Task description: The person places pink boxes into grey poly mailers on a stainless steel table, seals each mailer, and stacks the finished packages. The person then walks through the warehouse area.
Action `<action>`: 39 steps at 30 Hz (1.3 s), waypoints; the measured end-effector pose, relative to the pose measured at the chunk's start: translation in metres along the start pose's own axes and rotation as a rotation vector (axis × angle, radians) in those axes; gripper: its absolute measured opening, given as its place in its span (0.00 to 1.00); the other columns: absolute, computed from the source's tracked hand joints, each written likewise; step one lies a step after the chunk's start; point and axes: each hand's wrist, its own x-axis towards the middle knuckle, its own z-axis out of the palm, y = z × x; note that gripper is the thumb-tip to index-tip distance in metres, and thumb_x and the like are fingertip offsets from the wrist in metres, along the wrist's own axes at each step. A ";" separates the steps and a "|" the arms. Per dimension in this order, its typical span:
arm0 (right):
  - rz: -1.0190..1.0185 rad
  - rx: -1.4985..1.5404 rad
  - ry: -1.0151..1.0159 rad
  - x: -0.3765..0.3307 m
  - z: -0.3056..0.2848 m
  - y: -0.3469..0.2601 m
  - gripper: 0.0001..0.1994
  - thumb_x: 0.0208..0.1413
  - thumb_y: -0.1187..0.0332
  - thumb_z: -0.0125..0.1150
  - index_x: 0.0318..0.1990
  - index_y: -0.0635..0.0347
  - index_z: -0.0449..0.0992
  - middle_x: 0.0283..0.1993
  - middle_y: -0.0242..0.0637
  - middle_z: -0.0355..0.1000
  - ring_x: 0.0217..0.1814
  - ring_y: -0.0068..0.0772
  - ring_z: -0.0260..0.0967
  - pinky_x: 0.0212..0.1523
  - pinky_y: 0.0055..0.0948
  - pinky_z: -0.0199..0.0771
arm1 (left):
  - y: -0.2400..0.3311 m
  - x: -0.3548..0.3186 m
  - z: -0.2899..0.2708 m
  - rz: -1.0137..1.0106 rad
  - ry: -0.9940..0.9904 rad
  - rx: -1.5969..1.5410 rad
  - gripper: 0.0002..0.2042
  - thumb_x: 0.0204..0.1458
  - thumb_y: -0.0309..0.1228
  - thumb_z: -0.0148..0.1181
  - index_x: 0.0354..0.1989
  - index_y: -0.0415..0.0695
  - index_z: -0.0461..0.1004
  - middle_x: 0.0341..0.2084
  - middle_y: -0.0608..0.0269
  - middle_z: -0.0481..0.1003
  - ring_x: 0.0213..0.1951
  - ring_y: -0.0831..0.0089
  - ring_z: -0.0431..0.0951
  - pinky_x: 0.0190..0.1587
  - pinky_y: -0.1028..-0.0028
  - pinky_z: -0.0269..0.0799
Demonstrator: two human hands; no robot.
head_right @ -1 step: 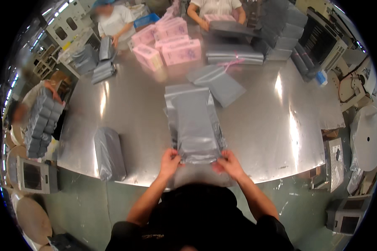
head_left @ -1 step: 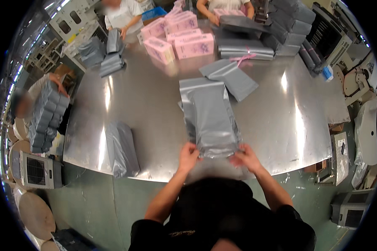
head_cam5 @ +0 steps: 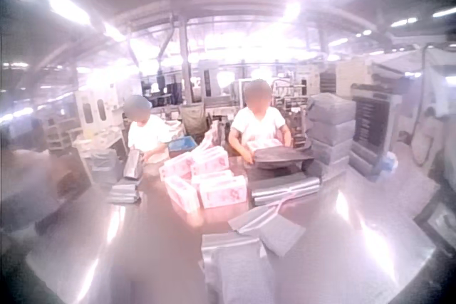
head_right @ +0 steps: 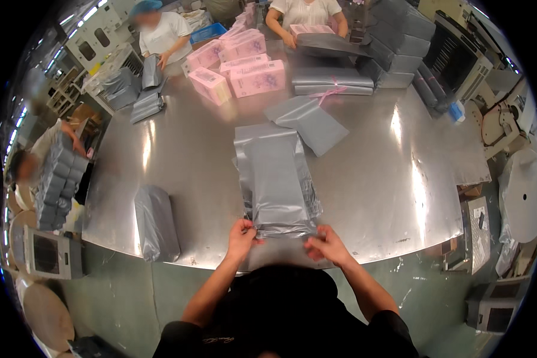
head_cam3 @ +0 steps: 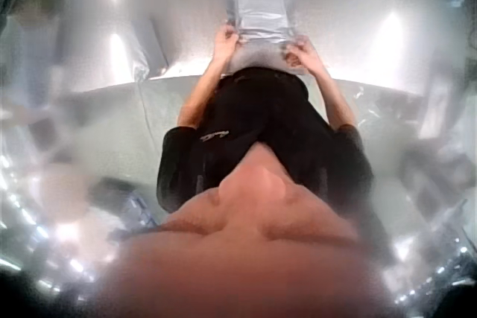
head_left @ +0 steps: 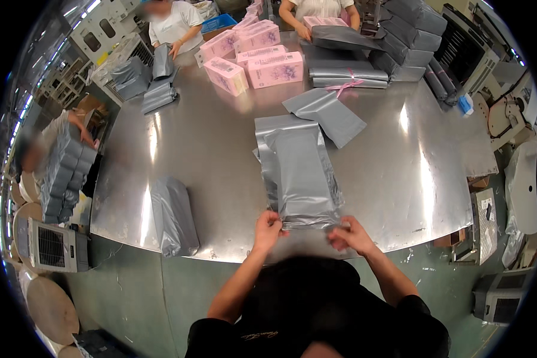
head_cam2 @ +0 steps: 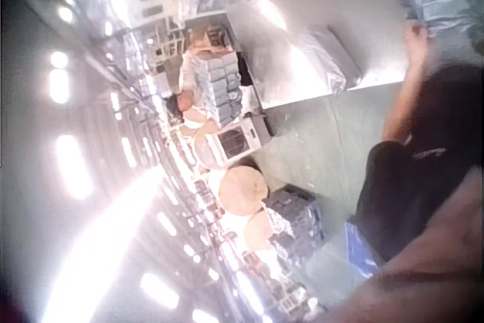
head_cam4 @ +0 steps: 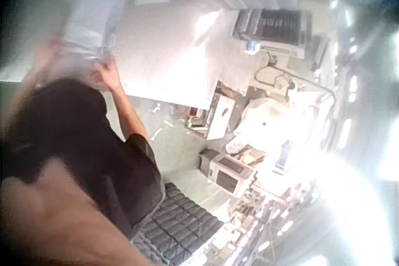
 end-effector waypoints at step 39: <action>0.331 -1.526 -0.466 -0.089 -0.125 0.015 0.18 0.55 0.66 0.64 0.53 0.58 0.79 0.54 0.43 0.78 0.53 0.47 0.76 0.56 0.42 0.74 | 0.064 -0.045 -0.054 1.298 -0.171 1.523 0.27 0.49 0.23 0.60 0.61 0.53 0.75 0.63 0.65 0.71 0.65 0.61 0.69 0.67 0.58 0.67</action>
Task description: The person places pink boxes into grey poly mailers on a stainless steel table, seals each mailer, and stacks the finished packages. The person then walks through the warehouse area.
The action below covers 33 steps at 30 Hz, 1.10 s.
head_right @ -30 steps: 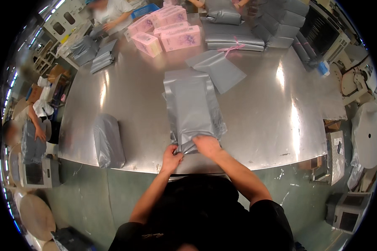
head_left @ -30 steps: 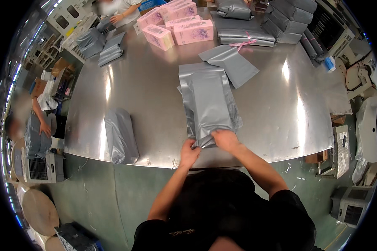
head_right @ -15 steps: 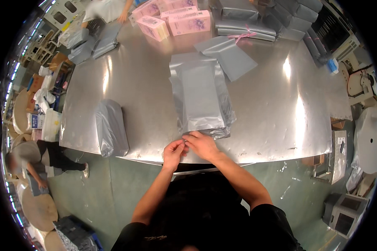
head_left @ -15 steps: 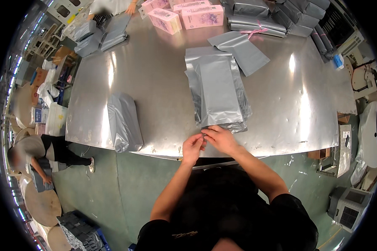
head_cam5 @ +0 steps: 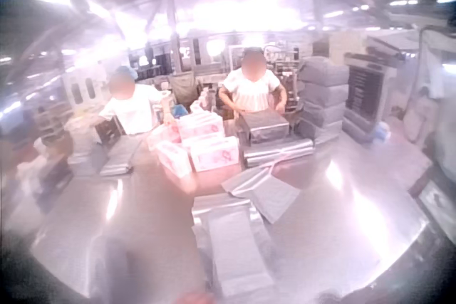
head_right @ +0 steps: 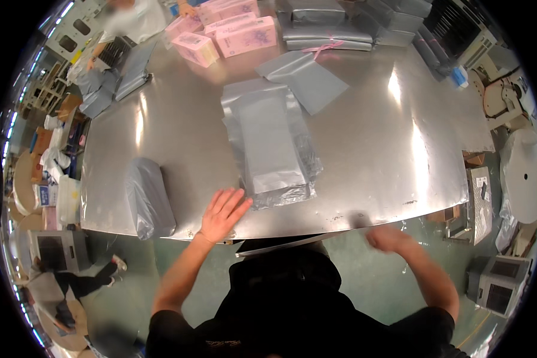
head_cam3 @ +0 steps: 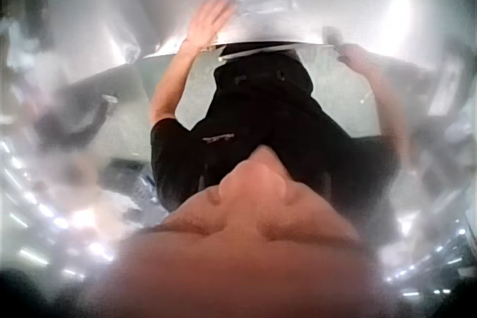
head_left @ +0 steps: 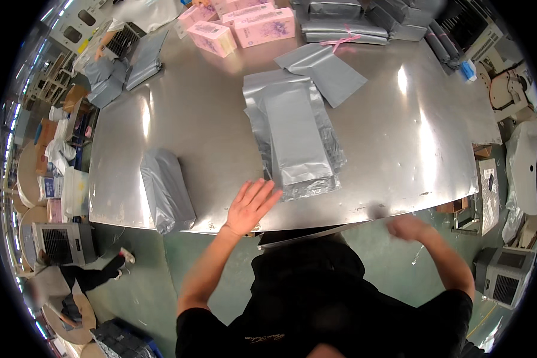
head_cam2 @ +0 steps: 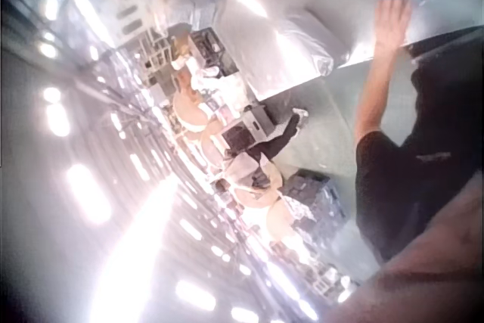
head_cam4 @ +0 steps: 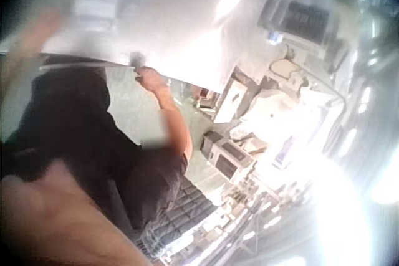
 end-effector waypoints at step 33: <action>-0.954 1.066 0.325 0.142 -0.190 -0.324 0.53 0.49 0.51 0.77 0.75 0.65 0.49 0.64 0.50 0.67 0.62 0.41 0.69 0.62 0.42 0.71 | 0.017 -0.093 0.014 -1.524 0.755 -2.392 0.23 0.67 0.47 0.54 0.61 0.42 0.69 0.50 0.56 0.78 0.48 0.62 0.80 0.43 0.69 0.79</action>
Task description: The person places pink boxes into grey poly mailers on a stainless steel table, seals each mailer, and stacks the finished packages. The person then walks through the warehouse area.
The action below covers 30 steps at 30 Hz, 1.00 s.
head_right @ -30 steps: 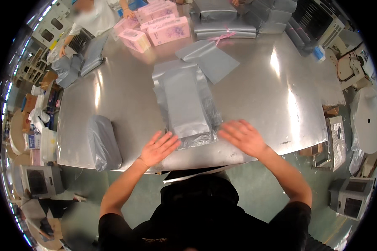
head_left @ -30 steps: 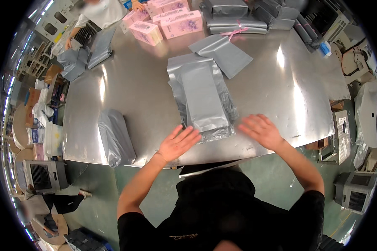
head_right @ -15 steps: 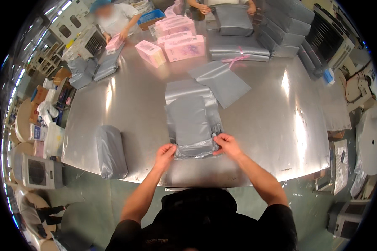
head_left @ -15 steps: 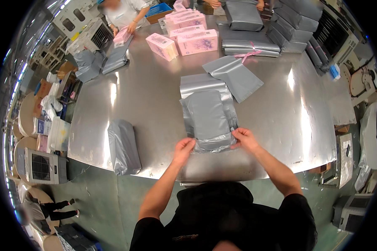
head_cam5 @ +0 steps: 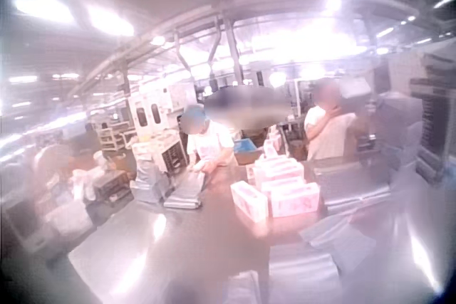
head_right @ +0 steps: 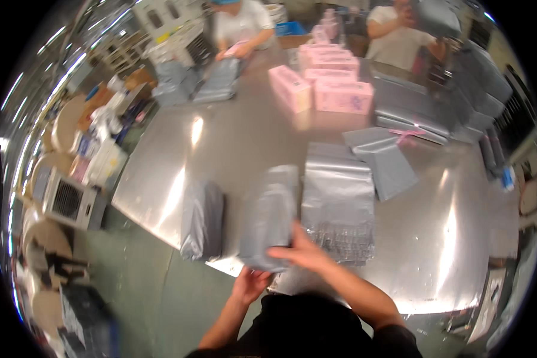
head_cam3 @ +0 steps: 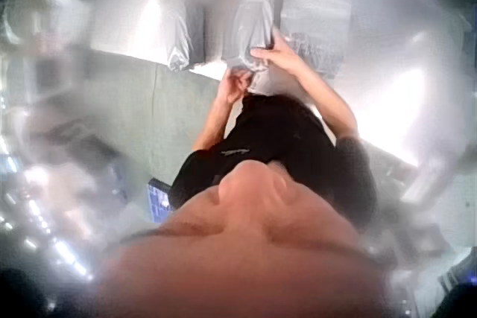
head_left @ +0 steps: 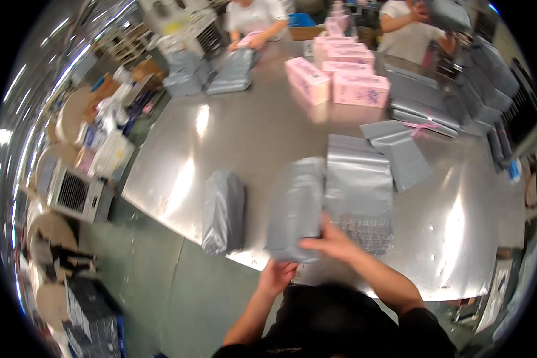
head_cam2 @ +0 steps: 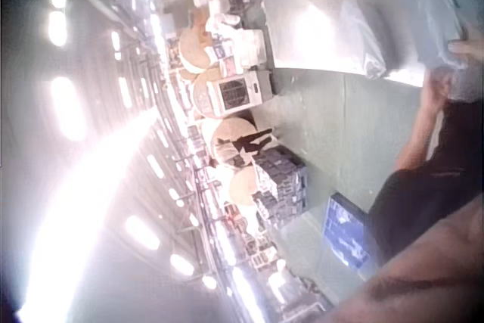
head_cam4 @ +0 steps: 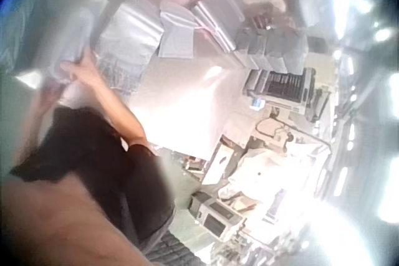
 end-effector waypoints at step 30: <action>-0.078 -1.424 0.005 -0.061 -0.134 0.038 0.43 0.37 0.55 0.80 0.66 0.45 0.71 0.73 0.42 0.59 0.75 0.48 0.55 0.68 0.47 0.62 | -0.030 0.110 0.117 0.410 -0.051 1.962 0.47 0.43 0.27 0.76 0.74 0.47 0.57 0.60 0.48 0.66 0.49 0.56 0.78 0.50 0.63 0.78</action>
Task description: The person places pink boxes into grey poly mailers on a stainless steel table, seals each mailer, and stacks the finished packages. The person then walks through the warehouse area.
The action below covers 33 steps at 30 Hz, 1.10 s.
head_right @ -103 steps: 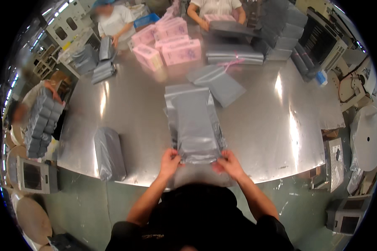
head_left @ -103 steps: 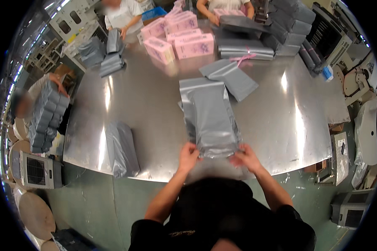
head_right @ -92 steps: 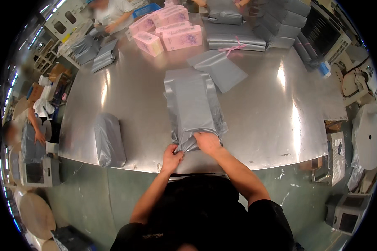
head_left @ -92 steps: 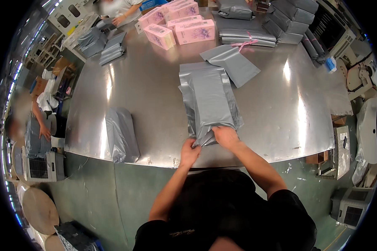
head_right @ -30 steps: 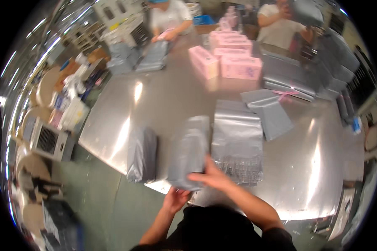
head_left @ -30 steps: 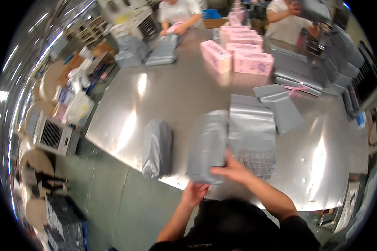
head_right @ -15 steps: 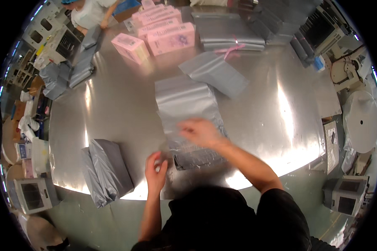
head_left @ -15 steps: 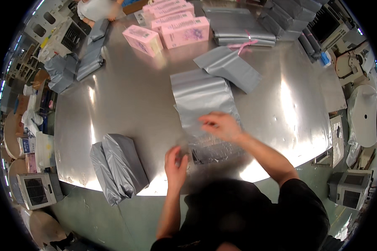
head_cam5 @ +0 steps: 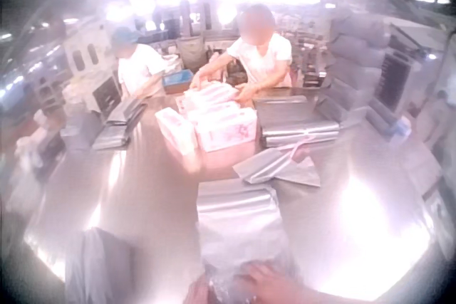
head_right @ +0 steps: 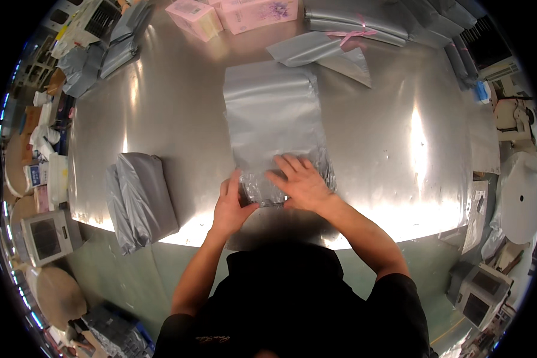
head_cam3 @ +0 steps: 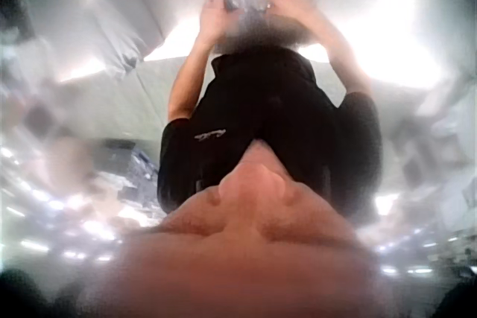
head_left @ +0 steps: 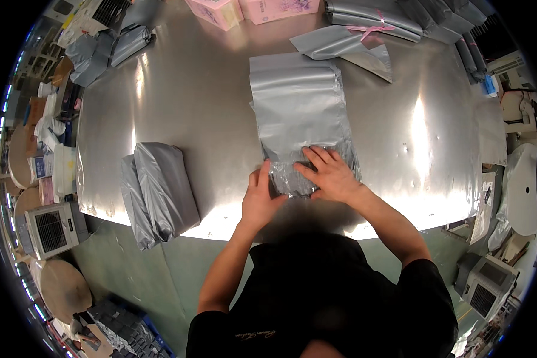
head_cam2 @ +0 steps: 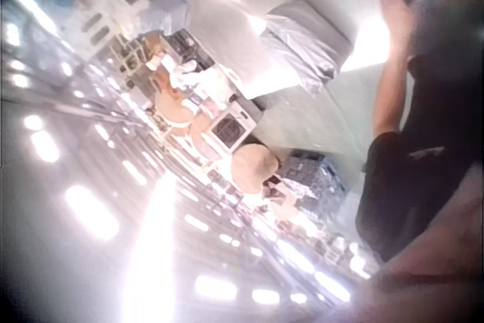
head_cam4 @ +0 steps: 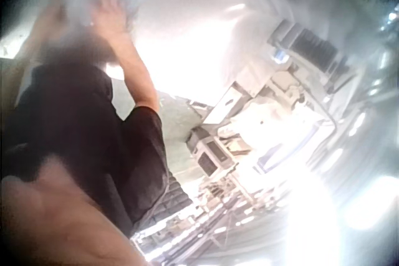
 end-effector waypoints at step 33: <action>0.025 0.185 0.042 0.027 0.004 0.046 0.09 0.62 0.63 0.55 0.39 0.57 0.78 0.35 0.46 0.80 0.41 0.53 0.79 0.41 0.50 0.77 | 0.022 -0.017 0.094 -0.455 -0.104 -1.041 0.06 0.64 0.29 0.58 0.40 0.39 0.71 0.36 0.54 0.82 0.26 0.71 0.79 0.27 0.72 0.73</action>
